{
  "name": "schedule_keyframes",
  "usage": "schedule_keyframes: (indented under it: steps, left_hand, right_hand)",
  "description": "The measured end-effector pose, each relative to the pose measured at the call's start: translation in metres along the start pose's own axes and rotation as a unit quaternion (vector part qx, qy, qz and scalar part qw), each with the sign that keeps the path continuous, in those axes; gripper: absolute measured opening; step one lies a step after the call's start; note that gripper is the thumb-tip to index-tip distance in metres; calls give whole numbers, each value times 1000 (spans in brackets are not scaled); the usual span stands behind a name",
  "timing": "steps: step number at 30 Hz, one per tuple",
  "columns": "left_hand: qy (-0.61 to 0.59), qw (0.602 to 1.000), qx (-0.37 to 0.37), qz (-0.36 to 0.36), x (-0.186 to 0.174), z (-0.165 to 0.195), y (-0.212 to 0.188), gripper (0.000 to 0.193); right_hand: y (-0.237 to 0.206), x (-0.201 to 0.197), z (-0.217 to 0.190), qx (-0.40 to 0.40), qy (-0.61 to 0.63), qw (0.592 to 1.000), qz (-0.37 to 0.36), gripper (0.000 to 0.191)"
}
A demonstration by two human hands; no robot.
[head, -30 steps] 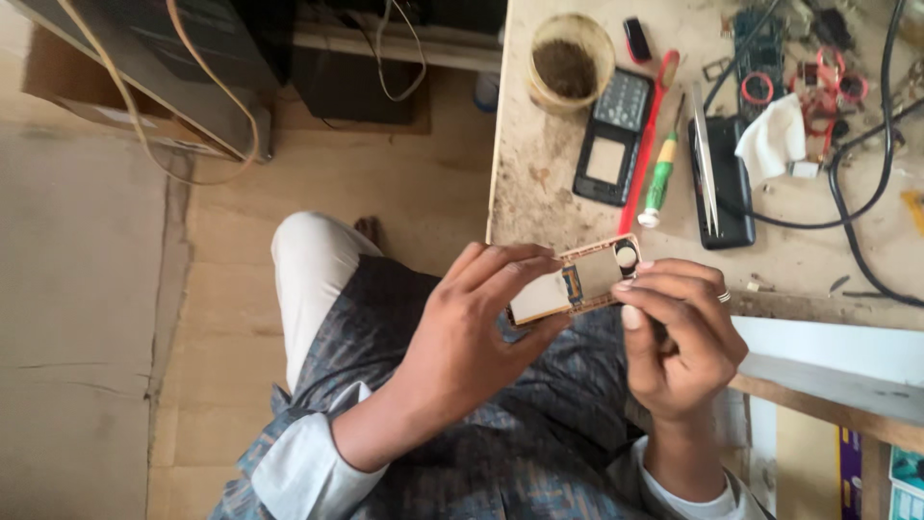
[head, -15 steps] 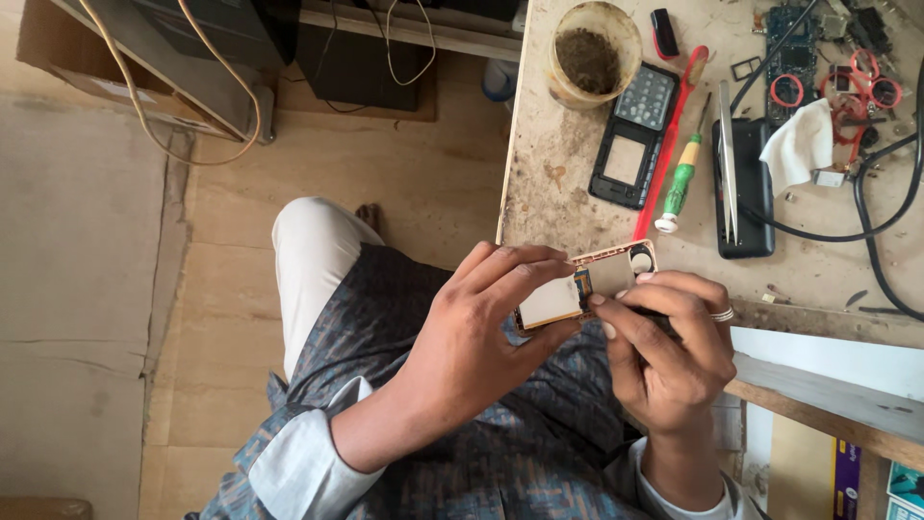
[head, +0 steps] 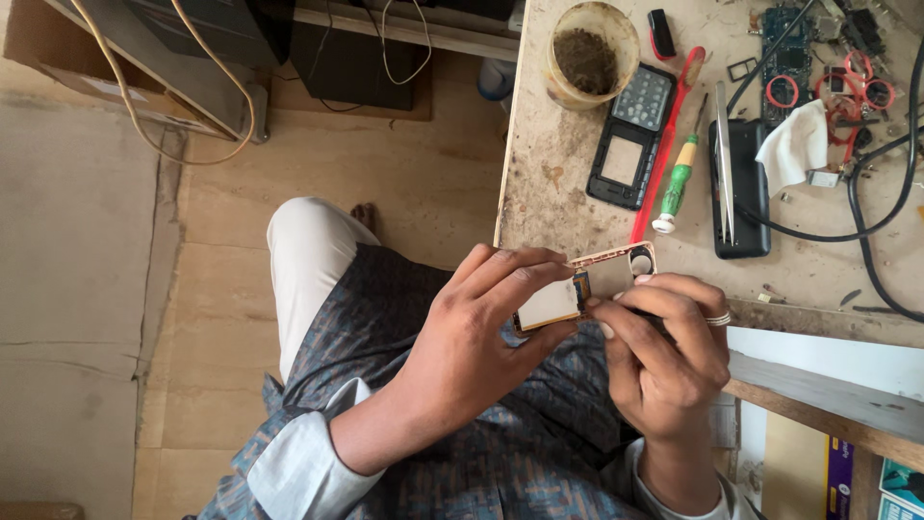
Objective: The person applies flux to a mobile phone's internal circuit board using tweezers, then solders several points on the board with a soldering iron. The person then reassembles the phone casing and briefly tests the device.
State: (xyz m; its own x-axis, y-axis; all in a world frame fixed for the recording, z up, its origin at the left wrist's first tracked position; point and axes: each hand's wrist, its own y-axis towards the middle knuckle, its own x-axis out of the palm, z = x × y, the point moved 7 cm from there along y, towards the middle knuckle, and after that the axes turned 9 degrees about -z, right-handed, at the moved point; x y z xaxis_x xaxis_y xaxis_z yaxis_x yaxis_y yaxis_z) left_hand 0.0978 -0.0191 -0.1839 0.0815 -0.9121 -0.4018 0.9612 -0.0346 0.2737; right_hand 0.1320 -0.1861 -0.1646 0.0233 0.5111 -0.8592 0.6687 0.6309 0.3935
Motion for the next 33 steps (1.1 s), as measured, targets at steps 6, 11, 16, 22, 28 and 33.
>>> schedule_keyframes:
  steps: [6, 11, 16, 22, 28, 33]
  left_hand:
    - [1, 1000, -1, -4, 0, 0, 0, 47]
    - [3, 1000, 6, 0, -2, 2, 1, 46]
    - [2, 1000, -7, -8, -2, 1, 0, 48]
    - [4, 1000, 2, -5, -2, 2, 1, 49]
    - [0, 1000, -8, -10, -2, 1, 2, 49]
    - [-2, 1000, -12, -7, -1, 0, 3, 48]
  right_hand:
    - [0, 1, 1, 5, 5, 1000, 9, 15]
    - [3, 1, 1, 4, 20, 999, 29, 19]
    - [4, 1, -1, 5, -9, 1000, 5, 20]
    - [8, 1, 0, 9, 1, 1000, 10, 29]
    - [9, 2, -4, 4, -13, 1000, 12, 30]
    - [7, 1, -4, 6, -15, 1000, 11, 29]
